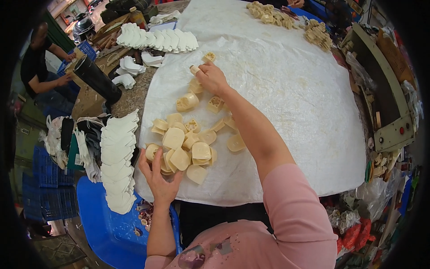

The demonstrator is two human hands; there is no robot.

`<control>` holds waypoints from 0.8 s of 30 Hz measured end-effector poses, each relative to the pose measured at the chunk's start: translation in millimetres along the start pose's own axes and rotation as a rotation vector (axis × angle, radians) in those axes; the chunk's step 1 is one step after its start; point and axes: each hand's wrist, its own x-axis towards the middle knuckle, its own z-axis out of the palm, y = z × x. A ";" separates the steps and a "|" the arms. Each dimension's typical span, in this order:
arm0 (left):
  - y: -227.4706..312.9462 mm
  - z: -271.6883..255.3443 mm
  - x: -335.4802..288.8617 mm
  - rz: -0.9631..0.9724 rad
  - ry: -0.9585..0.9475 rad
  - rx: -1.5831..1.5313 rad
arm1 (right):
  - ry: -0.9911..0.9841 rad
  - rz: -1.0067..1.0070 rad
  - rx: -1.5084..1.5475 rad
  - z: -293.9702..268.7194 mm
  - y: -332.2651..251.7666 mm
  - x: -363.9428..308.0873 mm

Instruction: The recorder sorts and arranges small cream-colored shoe components on a table in a manufacturing environment.

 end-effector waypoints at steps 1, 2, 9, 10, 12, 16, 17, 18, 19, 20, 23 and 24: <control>-0.5 0.1 -0.8 -0.008 0.004 -0.011 | 0.021 0.177 0.188 -2.3 -6.9 0.4; -0.2 -0.2 -1.3 -0.011 0.012 -0.009 | 0.042 0.357 0.375 -4.8 -13.2 0.2; 1.1 -0.3 -1.9 -0.063 0.055 -0.020 | -0.230 -0.206 -0.032 17.3 -81.4 -42.3; 0.2 0.5 -1.6 -0.079 0.086 -0.059 | -0.304 -0.333 -0.249 26.9 -96.3 -56.4; -0.8 0.8 0.0 -0.026 0.117 -0.017 | -0.590 -0.231 -0.465 22.5 -154.8 -88.7; 1.6 4.4 -2.0 0.001 0.150 0.034 | -0.703 -0.306 -0.419 23.3 -155.1 -103.6; 0.7 3.2 -3.2 -0.001 0.149 0.033 | -0.705 -0.305 -0.419 24.1 -152.2 -104.8; -0.1 1.3 -3.2 0.002 0.115 0.068 | -0.599 -0.373 -0.381 25.6 -146.3 -106.1; -1.2 -0.5 -2.6 0.005 0.080 0.103 | -0.493 -0.441 -0.343 26.7 -139.3 -107.1; -2.5 -2.1 -1.5 0.001 0.081 0.104 | -0.497 -0.442 -0.342 23.7 -129.0 -98.6; -0.5 -3.6 -3.1 0.010 0.061 0.106 | -0.324 -0.311 -0.117 -4.2 -76.7 -47.7; -0.5 -4.7 -3.1 0.008 0.070 0.102 | -0.263 -0.261 -0.284 -11.0 -58.8 -35.2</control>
